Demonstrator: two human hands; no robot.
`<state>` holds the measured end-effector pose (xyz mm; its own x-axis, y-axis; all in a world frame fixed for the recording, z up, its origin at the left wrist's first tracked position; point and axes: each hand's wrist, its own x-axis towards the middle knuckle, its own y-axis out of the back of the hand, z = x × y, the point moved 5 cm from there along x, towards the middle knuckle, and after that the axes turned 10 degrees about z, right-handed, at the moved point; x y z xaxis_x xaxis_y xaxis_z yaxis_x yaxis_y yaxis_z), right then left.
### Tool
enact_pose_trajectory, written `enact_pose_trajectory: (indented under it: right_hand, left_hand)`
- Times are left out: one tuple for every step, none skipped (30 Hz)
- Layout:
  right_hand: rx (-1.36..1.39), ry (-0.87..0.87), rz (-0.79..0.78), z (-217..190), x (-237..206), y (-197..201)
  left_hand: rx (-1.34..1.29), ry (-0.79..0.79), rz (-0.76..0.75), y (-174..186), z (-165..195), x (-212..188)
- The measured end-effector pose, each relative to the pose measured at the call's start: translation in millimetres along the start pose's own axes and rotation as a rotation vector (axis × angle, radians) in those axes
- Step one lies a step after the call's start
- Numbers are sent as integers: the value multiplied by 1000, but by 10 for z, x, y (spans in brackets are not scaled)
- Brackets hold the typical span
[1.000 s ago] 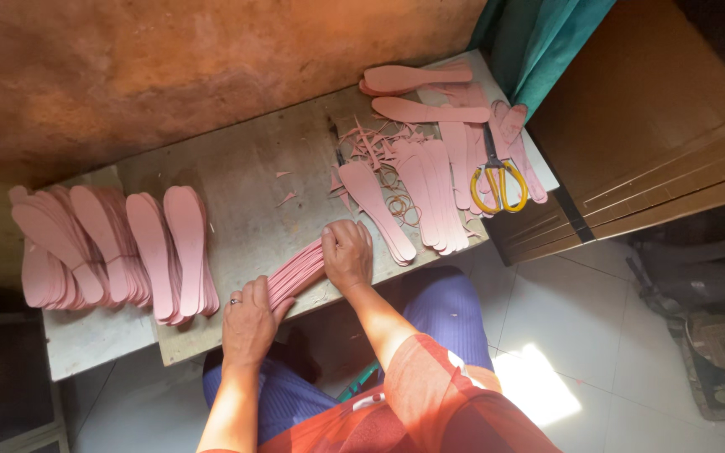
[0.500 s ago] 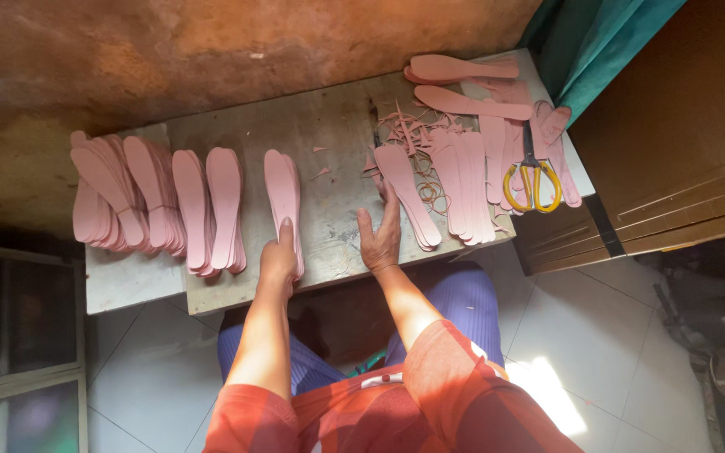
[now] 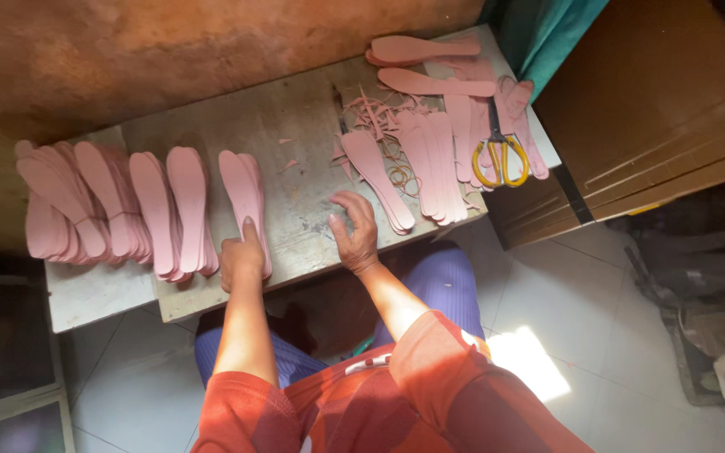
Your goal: The person trims pink shoe insoles using yellow-handled scissors, then stacks them on a wooden table. The person repeatedly picks up insoles, trims edges, and places them into neat piles.
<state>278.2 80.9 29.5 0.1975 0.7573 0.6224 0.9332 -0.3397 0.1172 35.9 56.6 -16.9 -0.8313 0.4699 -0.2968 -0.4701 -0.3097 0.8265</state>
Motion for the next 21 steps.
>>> enact_pose_trajectory:
  right_hand:
    - [22, 25, -4, -37, -57, 69]
    - [-3, 66, -60, -83, -141, 145]
    - [-29, 101, -115, -130, -261, 265]
    - [-13, 165, -334, -160, -398, 358]
    - [9, 234, -554, -159, -519, 484]
    - [-16, 281, -806, -123, -667, 598]
    - [-40, 322, -1061, -64, -839, 770]
    - [-89, 377, -1060, 19, -864, 1024]
    - [-138, 440, -1056, 125, -846, 1286]
    - [-396, 274, -1083, 384, -770, 1581]
    - [-524, 328, -873, 521, -600, 1860]
    - [-765, 247, -832, 751, -469, 2138]
    - [-1133, 88, -903, 1000, -419, 2429]
    - [-1501, -85, -950, 1203, -370, 2694]
    - [-1378, -82, -794, 1193, -326, 2783]
    - [-1254, -79, -638, 1159, -295, 2861]
    - [-1126, -71, -479, 1105, -234, 2895]
    - [-997, -140, -417, 1058, -243, 2848]
    - [-868, -210, -354, 973, -303, 2735]
    - [-736, -273, -288, 881, -337, 2566]
    - [-662, -258, -219, 759, -319, 2362]
  left_hand:
    - [38, -3, -7, 2, 5, 6]
    - [50, -24, 6, 13, 21, 4]
    - [68, -44, 18, 27, 22, -10]
    - [87, -65, 28, 33, 23, -36]
    - [52, -60, 36, 36, 34, -58]
    - [15, -51, 46, 42, 41, -87]
    - [-16, -39, 53, 44, 24, -138]
    - [-31, -81, 101, 65, 30, -199]
    - [-51, -125, 156, 97, 60, -245]
    - [-75, -168, 214, 138, 93, -289]
    - [-52, -266, 276, 187, 133, -350]
    - [-27, -363, 336, 229, 163, -429]
    - [-1, -464, 394, 255, 211, -512]
    - [5, -556, 455, 279, 268, -586]
    - [14, -645, 513, 295, 300, -670]
    - [22, -737, 568, 286, 341, -757]
    - [23, -802, 572, 238, 393, -823]
    - [27, -869, 575, 182, 428, -890]
    - [32, -939, 574, 106, 454, -965]
    - [6, -1020, 487, -17, 487, -1043]
    - [-21, -1098, 405, -140, 524, -1109]
